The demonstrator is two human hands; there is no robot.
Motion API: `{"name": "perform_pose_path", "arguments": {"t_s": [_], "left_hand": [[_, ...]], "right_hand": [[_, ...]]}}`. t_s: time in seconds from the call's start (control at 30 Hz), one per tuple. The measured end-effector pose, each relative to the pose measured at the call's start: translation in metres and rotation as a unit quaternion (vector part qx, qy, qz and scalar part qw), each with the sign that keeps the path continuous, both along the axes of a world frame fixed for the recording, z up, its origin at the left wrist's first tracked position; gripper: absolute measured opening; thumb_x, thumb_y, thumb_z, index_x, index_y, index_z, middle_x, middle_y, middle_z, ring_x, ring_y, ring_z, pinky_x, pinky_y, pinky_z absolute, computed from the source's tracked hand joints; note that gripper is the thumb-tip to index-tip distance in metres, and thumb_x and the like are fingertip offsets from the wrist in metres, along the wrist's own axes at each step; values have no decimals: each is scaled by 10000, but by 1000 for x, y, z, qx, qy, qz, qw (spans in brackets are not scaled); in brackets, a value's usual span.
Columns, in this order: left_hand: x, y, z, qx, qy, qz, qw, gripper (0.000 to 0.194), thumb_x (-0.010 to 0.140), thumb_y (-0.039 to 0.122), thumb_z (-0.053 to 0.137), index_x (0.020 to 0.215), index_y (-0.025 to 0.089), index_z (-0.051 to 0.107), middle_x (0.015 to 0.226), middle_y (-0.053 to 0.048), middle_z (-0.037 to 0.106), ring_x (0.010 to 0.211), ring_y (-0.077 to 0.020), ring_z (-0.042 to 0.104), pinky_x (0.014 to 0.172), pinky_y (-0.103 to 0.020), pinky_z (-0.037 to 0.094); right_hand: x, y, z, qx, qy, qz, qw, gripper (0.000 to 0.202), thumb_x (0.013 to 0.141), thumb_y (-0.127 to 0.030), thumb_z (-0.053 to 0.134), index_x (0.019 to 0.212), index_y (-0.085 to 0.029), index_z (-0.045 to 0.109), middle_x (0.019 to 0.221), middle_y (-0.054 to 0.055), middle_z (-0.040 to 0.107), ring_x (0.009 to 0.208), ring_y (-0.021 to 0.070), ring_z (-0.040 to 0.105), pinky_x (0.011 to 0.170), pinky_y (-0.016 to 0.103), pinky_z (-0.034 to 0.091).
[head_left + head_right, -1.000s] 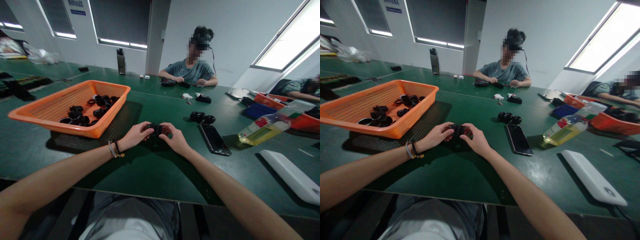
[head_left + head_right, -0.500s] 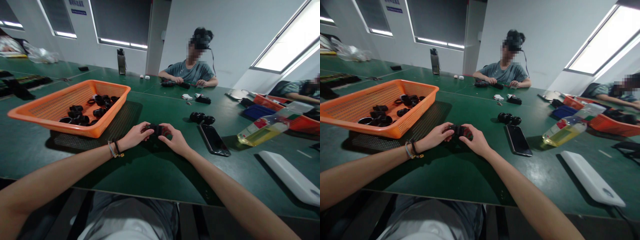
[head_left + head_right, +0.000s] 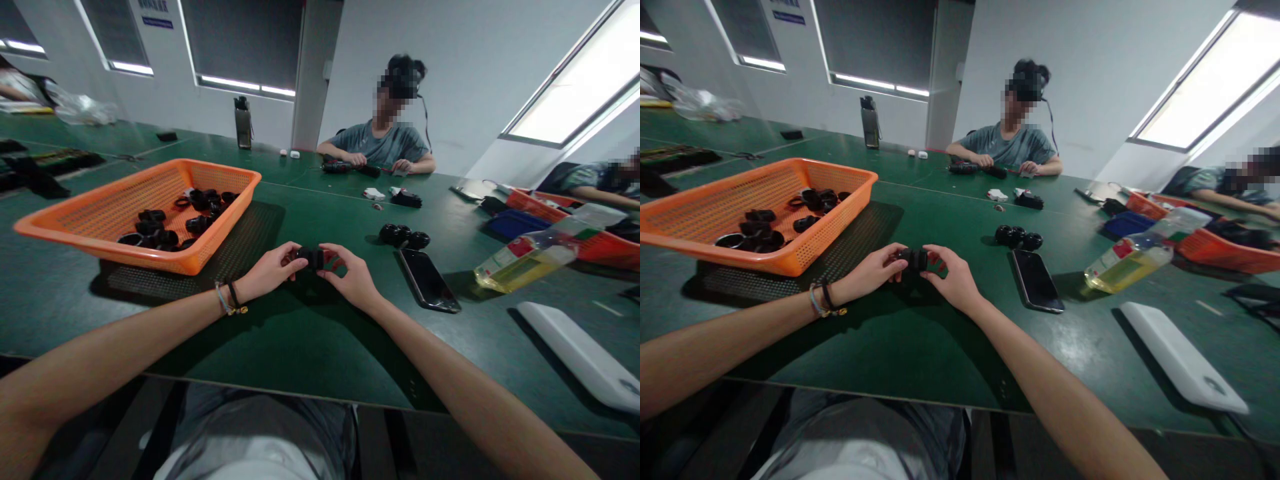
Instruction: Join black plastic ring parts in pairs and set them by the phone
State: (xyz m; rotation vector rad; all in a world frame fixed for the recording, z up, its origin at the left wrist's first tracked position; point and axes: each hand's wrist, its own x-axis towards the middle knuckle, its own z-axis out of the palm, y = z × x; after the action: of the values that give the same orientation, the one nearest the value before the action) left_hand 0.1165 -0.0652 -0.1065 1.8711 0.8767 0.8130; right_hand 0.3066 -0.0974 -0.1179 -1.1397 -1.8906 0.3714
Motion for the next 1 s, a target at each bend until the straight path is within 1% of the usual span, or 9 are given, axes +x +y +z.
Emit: {"name": "perform_pose_path", "arguments": {"t_s": [0.13, 0.47, 0.8, 1.0], "left_hand": [[0, 1, -1, 5, 13, 0, 1000, 281, 776, 402, 482, 908, 154, 482, 613, 42, 497, 498, -93, 481, 482, -208, 377], [0, 1, 0, 4, 9, -5, 1000, 279, 782, 399, 473, 914, 154, 476, 626, 40, 492, 501, -89, 479, 483, -208, 387], [-1, 1, -1, 7, 10, -13, 1000, 316, 782, 434, 461, 922, 151, 473, 631, 37, 485, 510, -90, 473, 480, -206, 379], [0, 1, -2, 9, 9, -10, 1000, 307, 777, 426, 468, 921, 154, 471, 626, 39, 480, 510, -90, 468, 484, -206, 377]], "right_hand": [[-1, 1, 0, -1, 5, 2, 1000, 344, 699, -154, 627, 1035, -206, 575, 919, 37, 655, 808, 166, 606, 715, 315, 497], [0, 0, 0, -13, 1, 4, 1000, 331, 710, -161, 630, 1034, -204, 575, 931, 44, 655, 822, 171, 608, 717, 320, 497], [-1, -1, 2, -21, -1, 3, 1000, 306, 721, -175, 622, 1021, -202, 573, 915, 41, 656, 804, 163, 611, 706, 310, 498], [-2, 0, 2, -34, 3, 5, 999, 282, 731, -197, 614, 1011, -204, 575, 898, 39, 660, 787, 164, 613, 667, 299, 493]]}}
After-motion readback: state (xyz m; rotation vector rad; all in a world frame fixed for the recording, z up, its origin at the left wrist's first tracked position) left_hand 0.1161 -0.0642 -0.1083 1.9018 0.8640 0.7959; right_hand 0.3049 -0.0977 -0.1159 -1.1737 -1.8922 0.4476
